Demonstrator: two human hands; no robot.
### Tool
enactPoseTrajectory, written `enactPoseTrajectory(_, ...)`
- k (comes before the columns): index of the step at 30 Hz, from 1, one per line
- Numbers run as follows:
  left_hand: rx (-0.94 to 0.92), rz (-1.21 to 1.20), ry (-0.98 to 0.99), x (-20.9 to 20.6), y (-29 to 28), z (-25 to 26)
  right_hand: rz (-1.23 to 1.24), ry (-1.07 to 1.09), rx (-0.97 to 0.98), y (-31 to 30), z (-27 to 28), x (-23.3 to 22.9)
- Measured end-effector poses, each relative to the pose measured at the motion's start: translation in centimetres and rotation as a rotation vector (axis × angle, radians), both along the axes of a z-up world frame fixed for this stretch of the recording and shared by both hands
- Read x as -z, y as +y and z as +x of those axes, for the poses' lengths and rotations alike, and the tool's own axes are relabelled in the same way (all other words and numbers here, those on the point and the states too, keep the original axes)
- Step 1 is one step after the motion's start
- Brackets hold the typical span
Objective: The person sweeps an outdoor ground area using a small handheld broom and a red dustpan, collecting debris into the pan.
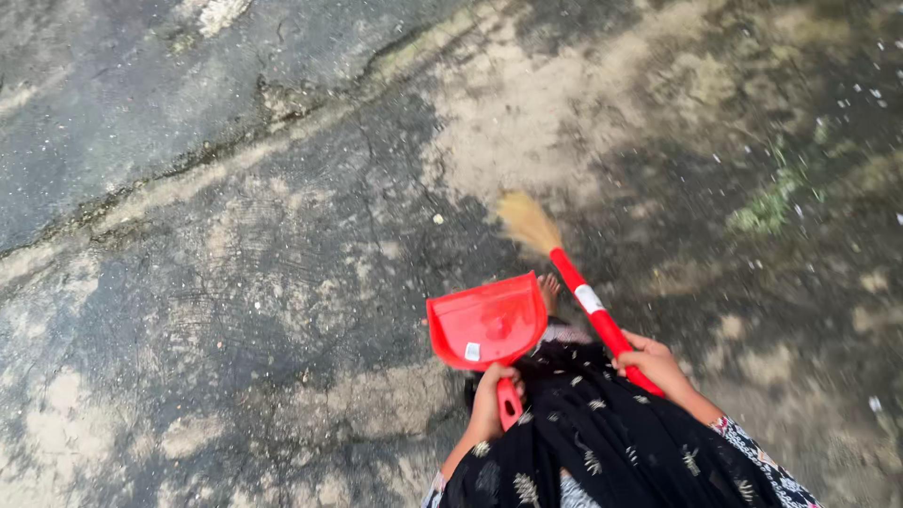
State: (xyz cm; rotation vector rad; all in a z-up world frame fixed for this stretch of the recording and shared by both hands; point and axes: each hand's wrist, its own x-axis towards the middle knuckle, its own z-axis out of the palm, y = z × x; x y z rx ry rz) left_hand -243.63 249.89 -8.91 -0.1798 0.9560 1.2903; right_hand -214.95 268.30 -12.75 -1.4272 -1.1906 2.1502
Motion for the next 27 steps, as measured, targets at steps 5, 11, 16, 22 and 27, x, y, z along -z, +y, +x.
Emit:
enactPoseTrajectory(5, -0.179, 0.021, 0.159, -0.9, 5.4, -6.8, 0.036, -0.042, 0.215, 12.8, -8.0, 0.6)
enactPoseTrajectory(11, -0.349, 0.116, 0.050, -5.0, 17.2, -14.9, -0.005, -0.013, 0.394, 27.9, -16.2, 2.0)
enactPoseTrajectory(16, -0.254, -0.004, 0.072, -3.8, 25.8, -18.4, -0.044, -0.086, 0.273, 35.1, -21.7, 2.9)
enactPoseTrajectory(22, -0.269, 0.014, -0.024, -1.1, 33.3, -24.7, -0.038, -0.065, -0.086, 37.4, -27.9, 3.6)
enactPoseTrajectory(27, -0.117, 0.026, -0.020, 0.3, 43.2, -32.3, -0.008, -0.140, -0.183, 43.5, -34.3, 4.2)
